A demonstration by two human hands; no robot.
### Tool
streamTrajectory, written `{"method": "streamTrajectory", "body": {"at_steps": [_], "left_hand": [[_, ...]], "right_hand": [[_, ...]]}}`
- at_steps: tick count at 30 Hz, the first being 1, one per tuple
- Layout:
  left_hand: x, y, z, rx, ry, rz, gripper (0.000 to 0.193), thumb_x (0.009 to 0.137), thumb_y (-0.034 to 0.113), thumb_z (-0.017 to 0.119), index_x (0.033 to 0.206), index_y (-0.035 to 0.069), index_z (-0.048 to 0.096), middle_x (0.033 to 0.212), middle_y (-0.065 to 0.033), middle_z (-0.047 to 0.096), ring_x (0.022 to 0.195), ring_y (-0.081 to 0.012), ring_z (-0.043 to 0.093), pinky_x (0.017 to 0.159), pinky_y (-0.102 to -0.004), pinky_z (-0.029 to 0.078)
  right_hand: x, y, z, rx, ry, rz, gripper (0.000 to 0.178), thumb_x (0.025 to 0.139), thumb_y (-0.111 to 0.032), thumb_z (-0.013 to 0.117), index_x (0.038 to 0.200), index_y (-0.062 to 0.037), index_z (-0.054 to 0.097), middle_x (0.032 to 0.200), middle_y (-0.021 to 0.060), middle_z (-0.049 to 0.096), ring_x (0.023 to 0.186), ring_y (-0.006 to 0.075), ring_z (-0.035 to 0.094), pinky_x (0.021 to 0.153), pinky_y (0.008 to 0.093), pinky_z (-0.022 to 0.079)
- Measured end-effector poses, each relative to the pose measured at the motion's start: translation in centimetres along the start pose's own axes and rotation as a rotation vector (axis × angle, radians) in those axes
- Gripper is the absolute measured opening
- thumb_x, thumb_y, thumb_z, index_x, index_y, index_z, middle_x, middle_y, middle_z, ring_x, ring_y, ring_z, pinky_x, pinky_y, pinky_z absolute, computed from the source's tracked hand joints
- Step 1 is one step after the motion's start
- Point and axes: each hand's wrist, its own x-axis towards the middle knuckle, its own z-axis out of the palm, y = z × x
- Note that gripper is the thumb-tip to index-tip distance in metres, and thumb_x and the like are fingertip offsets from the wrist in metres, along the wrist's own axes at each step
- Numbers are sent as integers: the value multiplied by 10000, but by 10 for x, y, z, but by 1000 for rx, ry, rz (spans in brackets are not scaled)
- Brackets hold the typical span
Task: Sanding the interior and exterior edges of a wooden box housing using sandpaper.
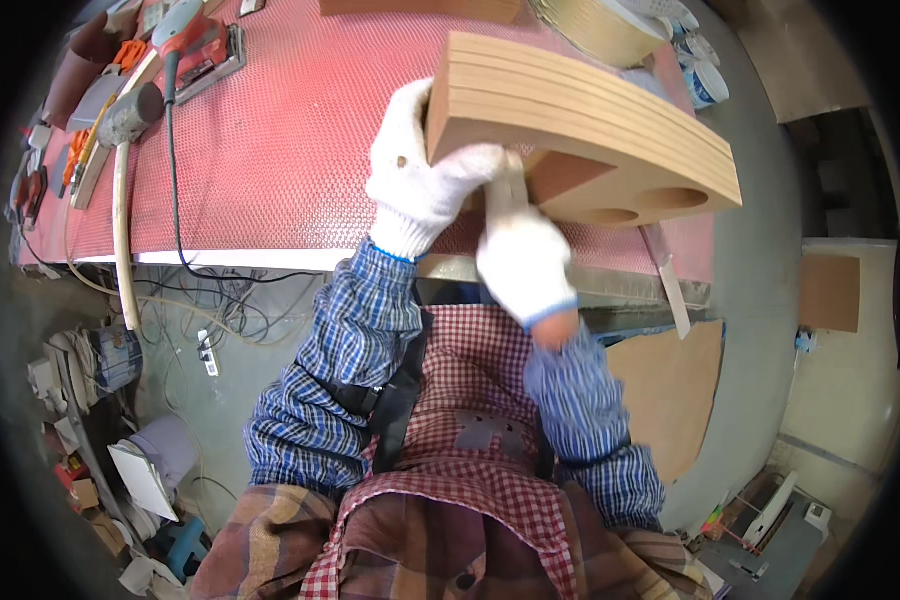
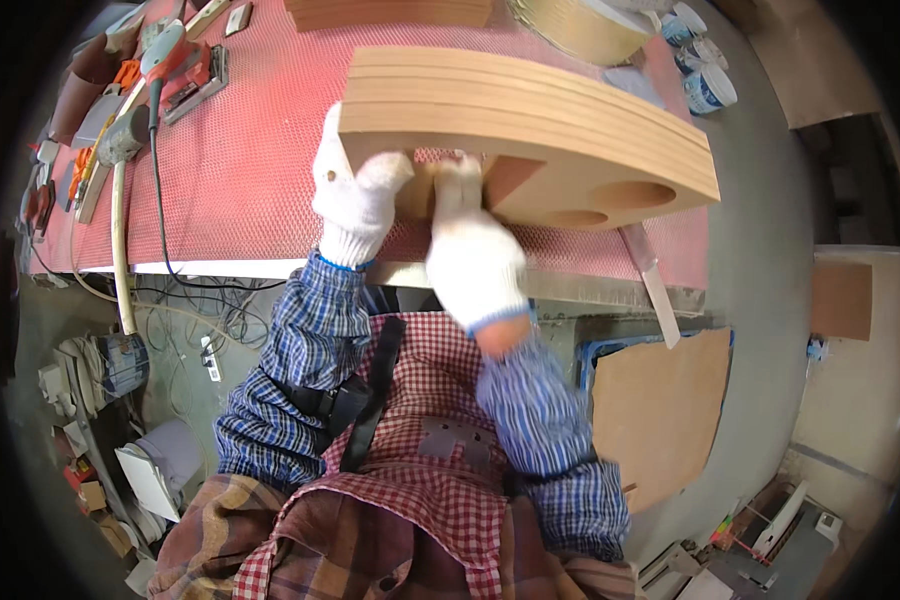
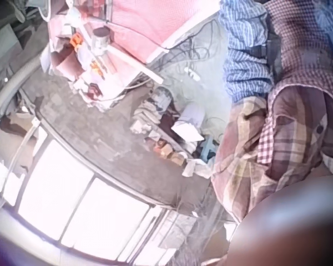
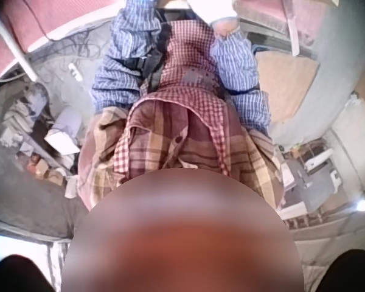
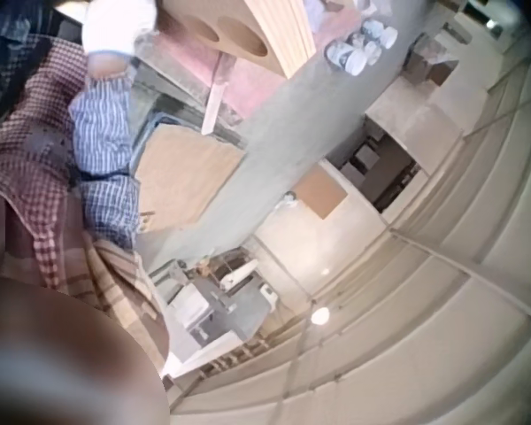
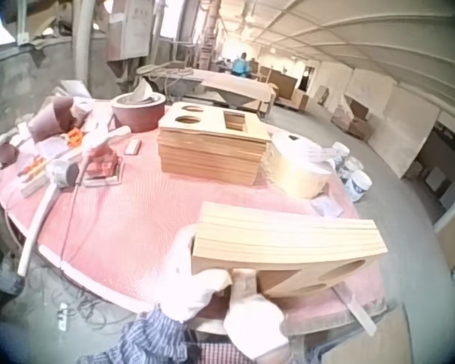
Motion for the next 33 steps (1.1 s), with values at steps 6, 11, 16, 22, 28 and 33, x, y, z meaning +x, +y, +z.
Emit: {"method": "streamTrajectory", "body": {"at_steps": [6,11,16,22,28,33], "left_hand": [[1,-7,-9,16,59,31,881,657,494,838,1256,-42,478,1126,-181,612,1011,-248,624,876,-360,528],[-3,-8,-6,-16,27,-13,841,663,420,837,1264,-42,472,1131,-171,606,1033,-239,606,902,-361,514],[-7,-3,-8,27,20,-65,793,679,335,812,1282,-37,455,1152,-170,593,1033,-236,598,931,-361,492],[-7,-11,-7,21,-16,-12,825,675,392,824,1281,-35,462,1158,-159,594,1060,-243,587,934,-370,488],[1,-2,-9,-84,48,-67,884,622,481,847,1254,-24,491,1114,-155,615,1045,-233,601,928,-365,493],[1,1,0,336,62,198,707,585,309,789,1177,15,539,1045,-161,596,967,-316,603,862,-393,508]], "right_hand": [[-32,-10,-15,35,-34,9,613,852,-131,511,1434,-29,348,1475,168,417,633,226,688,514,306,553],[11,-12,1,-1,-59,105,568,870,-136,498,1412,-18,377,1362,251,497,656,247,691,517,339,553],[-35,-13,-20,152,-71,63,640,907,-364,549,1425,-37,364,1435,235,427,662,257,685,543,358,549],[20,-10,-16,-22,-241,106,587,797,-115,542,1347,51,422,1289,251,554,595,233,642,519,348,538],[-26,-13,-13,201,-71,85,642,801,-117,493,1424,-13,381,1370,197,500,588,258,635,552,366,547],[11,7,8,-132,54,-153,218,785,-128,536,916,2,652,623,126,598,531,244,607,429,401,470]]}}
